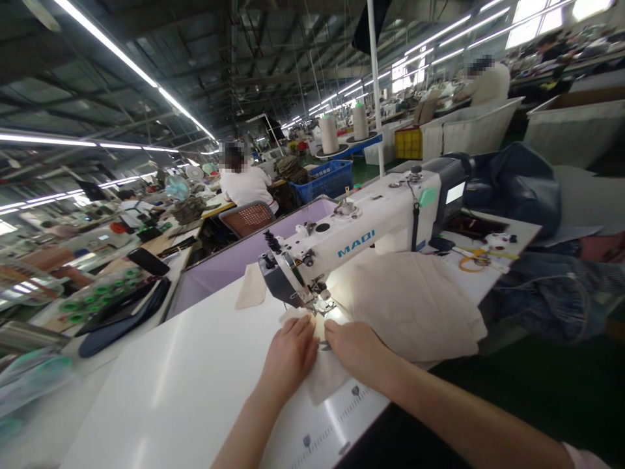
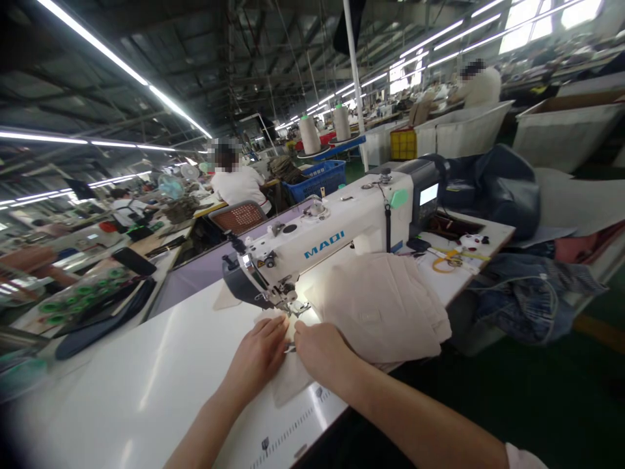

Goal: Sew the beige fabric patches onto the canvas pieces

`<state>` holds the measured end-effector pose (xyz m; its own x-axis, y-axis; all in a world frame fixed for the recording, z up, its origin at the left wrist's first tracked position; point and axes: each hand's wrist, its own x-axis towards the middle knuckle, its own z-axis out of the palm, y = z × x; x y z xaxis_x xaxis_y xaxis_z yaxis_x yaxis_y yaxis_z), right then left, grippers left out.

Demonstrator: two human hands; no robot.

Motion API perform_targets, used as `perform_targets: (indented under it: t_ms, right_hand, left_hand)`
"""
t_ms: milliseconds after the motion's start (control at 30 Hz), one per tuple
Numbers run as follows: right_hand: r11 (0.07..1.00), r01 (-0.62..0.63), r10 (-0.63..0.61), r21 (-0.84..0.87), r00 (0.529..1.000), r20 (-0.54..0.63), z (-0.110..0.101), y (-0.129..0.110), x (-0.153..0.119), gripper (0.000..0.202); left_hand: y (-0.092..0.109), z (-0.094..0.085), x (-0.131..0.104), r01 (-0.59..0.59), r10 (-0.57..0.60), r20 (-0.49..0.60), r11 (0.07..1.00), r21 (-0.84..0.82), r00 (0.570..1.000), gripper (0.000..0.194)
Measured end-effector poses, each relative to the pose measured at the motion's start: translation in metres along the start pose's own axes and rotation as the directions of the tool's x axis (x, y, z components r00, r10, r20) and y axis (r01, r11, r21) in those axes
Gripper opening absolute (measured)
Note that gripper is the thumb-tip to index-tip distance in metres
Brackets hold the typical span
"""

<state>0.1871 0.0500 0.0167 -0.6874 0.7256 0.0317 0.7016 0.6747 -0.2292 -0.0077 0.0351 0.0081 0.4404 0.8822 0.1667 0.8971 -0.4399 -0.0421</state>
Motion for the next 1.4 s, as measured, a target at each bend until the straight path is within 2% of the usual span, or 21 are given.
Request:
perform_targets:
  t_ms: [133, 267, 367, 467, 567, 700, 800, 933, 1033, 1133, 1233, 1367, 1400]
  right_hand:
    - [1.000, 0.010, -0.010, 0.002, 1.000, -0.013, -0.002, 0.002, 0.006, 0.022]
    - [1.000, 0.007, -0.007, 0.004, 1.000, -0.024, 0.001, 0.000, 0.004, 0.025]
    - [1.000, 0.002, -0.002, 0.003, 1.000, -0.024, 0.003, -0.001, 0.001, 0.025]
    - [1.000, -0.003, 0.003, 0.010, 1.000, -0.021, 0.005, -0.001, -0.002, 0.024]
    - [1.000, -0.006, 0.006, 0.011, 0.999, -0.031, 0.009, -0.002, -0.007, 0.025]
    - [0.999, 0.004, -0.001, 0.038, 0.997, -0.078, 0.018, -0.006, -0.023, 0.027]
    - [0.996, 0.004, 0.001, 0.087, 0.998, -0.068, 0.027, -0.009, -0.040, 0.025]
    - [0.990, 0.052, -0.040, 0.130, 0.995, -0.089, 0.038, -0.007, -0.059, 0.033]
    - [0.984, 0.088, -0.073, 0.157, 0.992, -0.100, 0.041, -0.004, -0.063, 0.043]
    - [0.976, 0.096, -0.081, 0.195, 0.993, -0.083, 0.039, 0.000, -0.064, 0.044]
    - [0.968, 0.094, -0.063, 0.232, 0.988, -0.139, 0.035, 0.006, -0.067, 0.043]
    - [0.978, 0.040, 0.020, 0.207, 0.960, -0.281, 0.030, 0.026, -0.076, 0.048]
    - [0.983, 0.014, 0.044, 0.183, 0.950, -0.310, 0.030, 0.033, -0.079, 0.045]
  left_hand:
    - [-0.008, -0.001, 0.007, 0.017, -0.017, 0.006, 1.000, -0.016, 1.000, 0.030]
    - [-0.006, 0.005, 0.003, 0.062, -0.062, 0.016, 0.997, -0.037, 0.998, 0.030]
    - [0.000, 0.015, -0.006, 0.099, -0.099, 0.018, 0.995, 0.000, 0.995, 0.043]
    - [0.004, 0.026, -0.015, 0.074, -0.075, 0.012, 0.996, 0.045, 0.997, 0.057]
    - [0.005, 0.035, -0.020, 0.043, -0.044, 0.006, 0.997, 0.062, 0.999, 0.063]
    - [0.004, 0.039, -0.026, 0.066, -0.065, -0.021, 0.996, 0.062, 0.998, 0.064]
    - [0.007, 0.031, -0.037, 0.082, -0.079, -0.033, 0.994, 0.078, 0.996, 0.063]
    - [0.031, -0.002, -0.055, 0.125, -0.124, -0.018, 0.988, 0.095, 0.992, 0.059]
    - [0.060, -0.022, -0.064, 0.172, -0.171, 0.187, 0.985, 0.010, 0.967, 0.046]
    - [0.070, -0.020, -0.065, 0.246, -0.239, 0.307, 0.969, 0.015, 0.921, 0.044]
    - [0.045, -0.007, -0.055, 0.337, -0.349, 0.263, 0.937, 0.092, 0.899, 0.042]
    - [-0.012, 0.003, -0.033, 0.456, -0.469, 0.054, 0.876, 0.160, 0.882, 0.056]
    - [-0.021, 0.005, -0.029, 0.466, -0.477, 0.039, 0.870, 0.160, 0.878, 0.058]
